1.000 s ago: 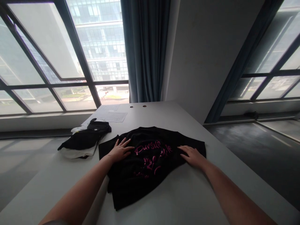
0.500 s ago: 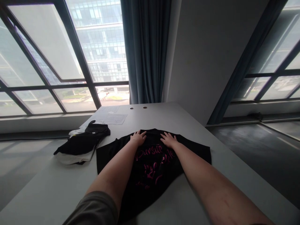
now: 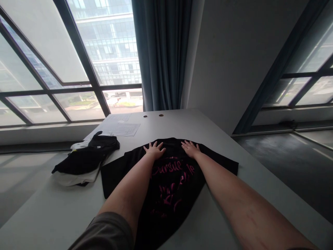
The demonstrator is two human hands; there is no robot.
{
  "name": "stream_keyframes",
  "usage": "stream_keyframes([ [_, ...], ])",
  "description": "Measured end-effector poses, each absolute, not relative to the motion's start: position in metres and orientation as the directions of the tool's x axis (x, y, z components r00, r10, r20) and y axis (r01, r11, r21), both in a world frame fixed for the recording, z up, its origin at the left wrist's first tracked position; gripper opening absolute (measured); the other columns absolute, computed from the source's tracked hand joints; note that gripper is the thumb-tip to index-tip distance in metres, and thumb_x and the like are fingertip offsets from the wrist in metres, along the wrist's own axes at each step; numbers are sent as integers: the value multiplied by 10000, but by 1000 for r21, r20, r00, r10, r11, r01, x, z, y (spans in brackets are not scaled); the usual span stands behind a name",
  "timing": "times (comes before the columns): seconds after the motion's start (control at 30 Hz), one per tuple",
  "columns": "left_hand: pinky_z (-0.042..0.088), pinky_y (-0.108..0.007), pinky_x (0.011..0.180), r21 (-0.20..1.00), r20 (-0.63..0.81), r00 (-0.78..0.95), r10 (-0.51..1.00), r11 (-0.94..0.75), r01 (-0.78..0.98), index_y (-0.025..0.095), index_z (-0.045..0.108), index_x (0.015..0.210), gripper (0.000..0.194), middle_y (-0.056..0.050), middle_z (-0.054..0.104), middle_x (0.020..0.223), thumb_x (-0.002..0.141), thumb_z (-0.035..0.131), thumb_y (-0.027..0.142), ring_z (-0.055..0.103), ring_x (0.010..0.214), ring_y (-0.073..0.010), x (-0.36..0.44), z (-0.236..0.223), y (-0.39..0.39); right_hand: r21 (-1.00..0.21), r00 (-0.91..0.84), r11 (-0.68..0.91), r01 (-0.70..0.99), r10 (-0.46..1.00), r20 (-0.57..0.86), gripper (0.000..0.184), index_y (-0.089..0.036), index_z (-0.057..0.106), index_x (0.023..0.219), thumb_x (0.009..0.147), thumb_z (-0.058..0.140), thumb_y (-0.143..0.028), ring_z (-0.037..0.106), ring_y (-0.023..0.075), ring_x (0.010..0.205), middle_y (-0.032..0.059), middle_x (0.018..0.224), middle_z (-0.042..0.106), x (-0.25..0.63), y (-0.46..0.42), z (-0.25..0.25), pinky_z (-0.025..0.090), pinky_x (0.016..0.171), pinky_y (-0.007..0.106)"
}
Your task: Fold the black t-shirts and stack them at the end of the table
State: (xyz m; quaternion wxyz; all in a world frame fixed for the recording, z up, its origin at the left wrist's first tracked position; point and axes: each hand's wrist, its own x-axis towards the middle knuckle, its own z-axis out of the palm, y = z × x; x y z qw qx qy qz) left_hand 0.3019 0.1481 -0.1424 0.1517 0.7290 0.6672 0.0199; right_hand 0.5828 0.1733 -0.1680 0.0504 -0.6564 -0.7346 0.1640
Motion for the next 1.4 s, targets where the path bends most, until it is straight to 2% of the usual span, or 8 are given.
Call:
stream_keyframes([
  [0.27,-7,-860,1128,188,-123,125,984,-101,977,520,263,1622,748,27,108,1761,934,269,812,-6,1594,-470,298,-149,160,-334,-270,221,916,957,-109,560,-408,378,1616,1071,305,-518,141,348,1607,-19,1734,232,605,191,-168,71,1240,712],
  [0.47,12,-853,1141,191,-121,120,985,-96,977,508,296,1618,687,38,150,1754,970,278,735,6,1597,-455,295,-149,164,-451,-232,227,863,972,46,548,-276,467,1587,1062,315,-326,343,254,1550,40,1643,441,624,197,-176,198,1291,528],
  [0.6,15,-832,1162,205,-91,116,989,-95,974,467,352,1607,661,23,175,1751,994,268,699,31,1603,-430,293,-149,162,-337,-246,240,910,969,24,565,-275,481,1578,1016,429,-317,263,299,1580,32,1693,343,616,194,-176,157,1289,565],
  [0.73,24,-796,1192,226,-71,163,984,-143,964,437,420,1568,616,15,219,1742,1009,323,677,58,1609,-400,282,-150,160,-255,-196,168,952,976,-91,640,-289,335,1650,1051,383,-509,156,317,1607,26,1743,193,606,194,-166,112,1287,591],
  [0.93,226,-550,1285,266,166,254,953,-291,919,344,674,1260,345,33,243,1731,1026,484,511,323,1550,-289,264,-152,148,-273,-256,231,934,965,-60,556,-317,475,1581,1085,231,-381,222,294,1593,-11,1707,310,613,189,-163,188,1279,563],
  [1.03,383,-391,1219,293,302,145,942,-237,926,298,602,1391,404,-32,340,1691,1035,476,439,493,1437,-246,264,-155,144,-231,-278,279,932,960,38,543,-308,495,1568,1043,364,-350,273,301,1575,-9,1687,355,613,180,-167,210,1275,551],
  [1.17,365,-396,1224,270,235,55,970,-119,956,191,500,1518,518,-110,535,1559,1042,414,377,499,1434,-254,266,-158,150,-173,-301,305,937,952,49,583,-281,449,1597,1027,420,-395,279,308,1572,19,1699,330,608,174,-169,214,1274,545],
  [1.4,145,-558,1296,179,-5,70,998,-68,981,246,333,1640,641,-50,234,1734,1050,272,488,179,1608,-245,272,-156,160,-118,-302,306,945,952,55,609,-283,426,1609,1031,401,-474,291,320,1565,34,1706,320,607,178,-170,233,1264,551],
])
